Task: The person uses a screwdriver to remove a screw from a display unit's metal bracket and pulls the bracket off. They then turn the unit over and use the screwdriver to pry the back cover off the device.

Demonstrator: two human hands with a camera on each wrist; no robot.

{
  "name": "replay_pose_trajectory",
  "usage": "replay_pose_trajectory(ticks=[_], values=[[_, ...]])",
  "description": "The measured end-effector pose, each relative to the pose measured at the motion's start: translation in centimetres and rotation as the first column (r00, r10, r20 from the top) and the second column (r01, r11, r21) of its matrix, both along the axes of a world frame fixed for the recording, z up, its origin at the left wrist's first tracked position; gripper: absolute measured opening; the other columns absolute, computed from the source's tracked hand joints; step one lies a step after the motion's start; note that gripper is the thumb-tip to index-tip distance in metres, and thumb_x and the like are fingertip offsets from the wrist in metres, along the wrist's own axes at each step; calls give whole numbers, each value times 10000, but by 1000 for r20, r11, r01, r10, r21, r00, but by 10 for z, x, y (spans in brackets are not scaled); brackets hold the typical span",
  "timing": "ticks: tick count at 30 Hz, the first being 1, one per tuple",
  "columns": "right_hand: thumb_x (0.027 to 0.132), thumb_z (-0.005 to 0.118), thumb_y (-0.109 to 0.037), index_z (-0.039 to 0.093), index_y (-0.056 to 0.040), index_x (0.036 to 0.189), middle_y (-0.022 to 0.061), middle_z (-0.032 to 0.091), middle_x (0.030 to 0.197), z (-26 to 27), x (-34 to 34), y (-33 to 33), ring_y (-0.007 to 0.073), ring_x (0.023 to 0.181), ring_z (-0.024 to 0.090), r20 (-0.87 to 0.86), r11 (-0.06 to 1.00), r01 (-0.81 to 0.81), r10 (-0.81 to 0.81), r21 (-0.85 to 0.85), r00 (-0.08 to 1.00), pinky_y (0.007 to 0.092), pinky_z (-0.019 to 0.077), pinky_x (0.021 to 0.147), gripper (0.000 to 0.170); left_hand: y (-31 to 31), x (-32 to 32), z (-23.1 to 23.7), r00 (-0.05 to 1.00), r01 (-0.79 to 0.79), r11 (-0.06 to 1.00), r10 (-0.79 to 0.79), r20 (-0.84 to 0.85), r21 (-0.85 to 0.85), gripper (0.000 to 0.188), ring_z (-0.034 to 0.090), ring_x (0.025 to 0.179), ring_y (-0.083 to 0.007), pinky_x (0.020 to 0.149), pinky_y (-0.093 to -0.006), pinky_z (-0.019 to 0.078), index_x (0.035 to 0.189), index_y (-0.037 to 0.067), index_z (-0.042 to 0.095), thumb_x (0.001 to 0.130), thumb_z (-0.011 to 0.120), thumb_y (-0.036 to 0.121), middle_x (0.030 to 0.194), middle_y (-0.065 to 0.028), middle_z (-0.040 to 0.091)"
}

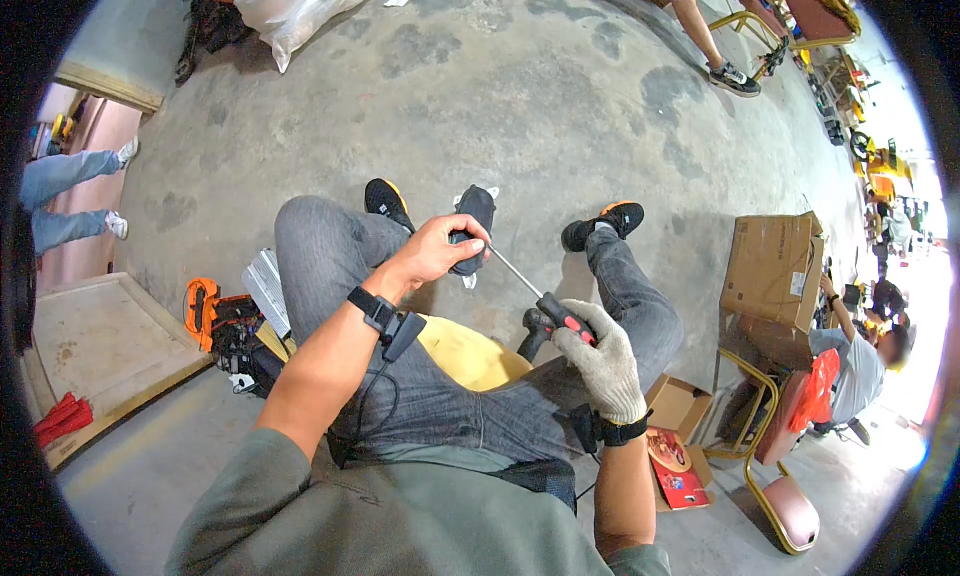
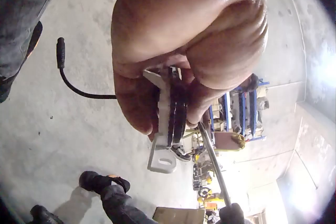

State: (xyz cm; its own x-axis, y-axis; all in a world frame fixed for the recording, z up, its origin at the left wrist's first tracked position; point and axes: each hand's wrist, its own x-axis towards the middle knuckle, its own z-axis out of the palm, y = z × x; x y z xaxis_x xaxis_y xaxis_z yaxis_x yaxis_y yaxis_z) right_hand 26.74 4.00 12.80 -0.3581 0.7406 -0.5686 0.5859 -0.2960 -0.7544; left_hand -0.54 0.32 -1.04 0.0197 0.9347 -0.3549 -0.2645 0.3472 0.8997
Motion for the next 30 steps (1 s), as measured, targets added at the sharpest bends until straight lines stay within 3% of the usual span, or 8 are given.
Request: replay_pose_trajectory(ticks=[4,6,9,17,23,30], values=[[824,710,-121,667,6,1201,45,665,973,2,2,3,121,873,603,29,997,-54,53,61,998,271,494,815,400,0,0,1,993,27,1000,-26,-115,13,75,670,938,-133,857,-300,530,1012,9,690,961,658,53,965,-62,712],[819,716,-122,666,7,1202,52,665,977,3,2,3,129,894,606,46,996,-62,59,67,997,276,492,838,407,1,0,-4,968,77,994,-58,-243,72,68,678,933,-144,851,-303,530,993,2,694,955,660,48,954,-66,701],[813,727,-126,664,6,1204,65,670,989,0,6,5,143,917,614,60,992,-82,77,91,995,284,491,862,417,1,1,-8,950,94,990,-59,-306,102,68,684,926,-156,849,-308,531,987,1,697,951,659,44,957,-74,693],[810,732,-136,669,0,1202,88,682,1025,0,10,7,176,947,631,77,996,-71,67,51,995,296,487,880,420,0,0,-4,931,129,983,-75,-356,129,100,654,930,-192,857,-337,513,1001,34,713,925,701,98,979,-91,653],[819,720,-117,661,-1,1204,60,657,1029,2,13,9,158,937,622,105,986,-140,130,95,986,281,487,856,407,-3,0,-2,889,184,979,-126,-440,90,115,603,982,-232,899,-355,478,1015,88,727,941,696,170,1019,-102,603],[886,693,-120,634,-14,1130,21,640,839,2,9,7,84,708,586,-38,989,145,-145,0,989,243,478,646,273,-3,0,-7,878,211,974,-153,-453,79,125,600,989,-242,904,-353,474,1017,88,724,951,683,186,1040,-110,587]])
